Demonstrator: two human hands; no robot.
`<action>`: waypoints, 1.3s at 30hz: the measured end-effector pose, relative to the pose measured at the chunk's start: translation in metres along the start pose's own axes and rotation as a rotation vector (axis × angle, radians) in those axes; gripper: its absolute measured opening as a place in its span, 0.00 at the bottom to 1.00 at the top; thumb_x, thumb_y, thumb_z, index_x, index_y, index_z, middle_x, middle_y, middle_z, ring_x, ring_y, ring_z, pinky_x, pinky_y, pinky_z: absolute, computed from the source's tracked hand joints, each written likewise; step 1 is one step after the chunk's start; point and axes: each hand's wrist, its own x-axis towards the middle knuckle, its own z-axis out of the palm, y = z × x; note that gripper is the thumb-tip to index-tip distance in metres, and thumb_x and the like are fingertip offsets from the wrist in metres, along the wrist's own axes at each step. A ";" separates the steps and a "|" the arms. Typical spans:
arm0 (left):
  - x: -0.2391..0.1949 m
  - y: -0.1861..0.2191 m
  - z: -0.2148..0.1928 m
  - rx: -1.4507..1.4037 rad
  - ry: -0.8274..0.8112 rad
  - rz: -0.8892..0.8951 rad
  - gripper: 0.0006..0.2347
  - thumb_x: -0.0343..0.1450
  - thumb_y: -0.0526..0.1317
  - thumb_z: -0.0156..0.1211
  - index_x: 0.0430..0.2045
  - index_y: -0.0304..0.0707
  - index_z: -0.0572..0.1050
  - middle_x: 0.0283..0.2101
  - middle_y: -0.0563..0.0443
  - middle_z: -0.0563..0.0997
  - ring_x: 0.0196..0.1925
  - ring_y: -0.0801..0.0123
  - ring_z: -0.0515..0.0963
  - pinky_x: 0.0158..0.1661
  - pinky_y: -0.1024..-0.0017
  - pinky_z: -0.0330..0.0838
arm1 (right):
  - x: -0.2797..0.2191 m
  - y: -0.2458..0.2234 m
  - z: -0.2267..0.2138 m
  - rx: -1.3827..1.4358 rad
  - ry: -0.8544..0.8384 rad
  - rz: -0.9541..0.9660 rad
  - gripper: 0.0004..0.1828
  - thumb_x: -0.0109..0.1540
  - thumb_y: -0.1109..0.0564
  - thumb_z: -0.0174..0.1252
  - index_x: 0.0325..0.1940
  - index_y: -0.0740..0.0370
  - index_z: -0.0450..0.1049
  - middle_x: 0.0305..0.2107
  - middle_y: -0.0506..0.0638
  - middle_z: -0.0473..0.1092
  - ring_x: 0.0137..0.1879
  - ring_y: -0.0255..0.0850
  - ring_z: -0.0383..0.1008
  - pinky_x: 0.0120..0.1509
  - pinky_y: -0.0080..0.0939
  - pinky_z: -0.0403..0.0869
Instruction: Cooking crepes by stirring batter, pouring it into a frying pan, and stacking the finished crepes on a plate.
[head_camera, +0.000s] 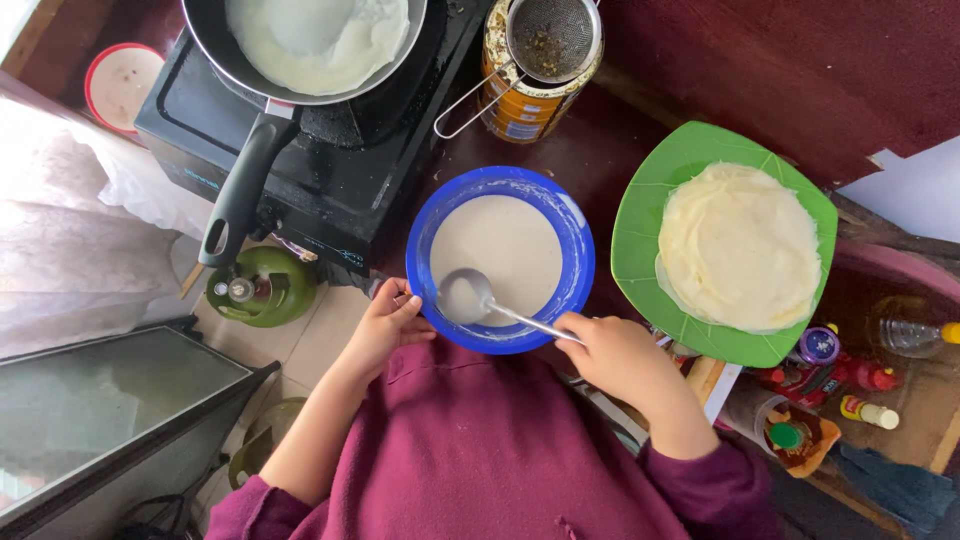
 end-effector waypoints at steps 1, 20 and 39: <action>0.000 0.000 0.000 -0.005 -0.001 -0.001 0.06 0.78 0.37 0.51 0.45 0.40 0.63 0.37 0.45 0.78 0.34 0.50 0.87 0.40 0.53 0.86 | -0.007 0.002 -0.006 -0.003 -0.028 0.022 0.14 0.67 0.45 0.48 0.52 0.46 0.75 0.35 0.60 0.81 0.46 0.61 0.82 0.54 0.59 0.78; 0.002 -0.001 -0.001 0.005 -0.010 -0.013 0.06 0.78 0.38 0.51 0.44 0.42 0.63 0.38 0.47 0.77 0.35 0.52 0.86 0.41 0.55 0.85 | -0.014 0.000 -0.012 0.078 -0.074 0.077 0.13 0.67 0.47 0.49 0.51 0.48 0.76 0.37 0.61 0.81 0.49 0.61 0.81 0.56 0.58 0.77; -0.002 0.005 -0.001 0.009 -0.031 -0.027 0.06 0.78 0.38 0.51 0.45 0.40 0.63 0.38 0.47 0.76 0.34 0.53 0.87 0.40 0.56 0.86 | -0.016 0.004 -0.006 0.062 -0.084 0.121 0.14 0.66 0.45 0.50 0.52 0.44 0.76 0.37 0.60 0.81 0.49 0.60 0.81 0.57 0.58 0.77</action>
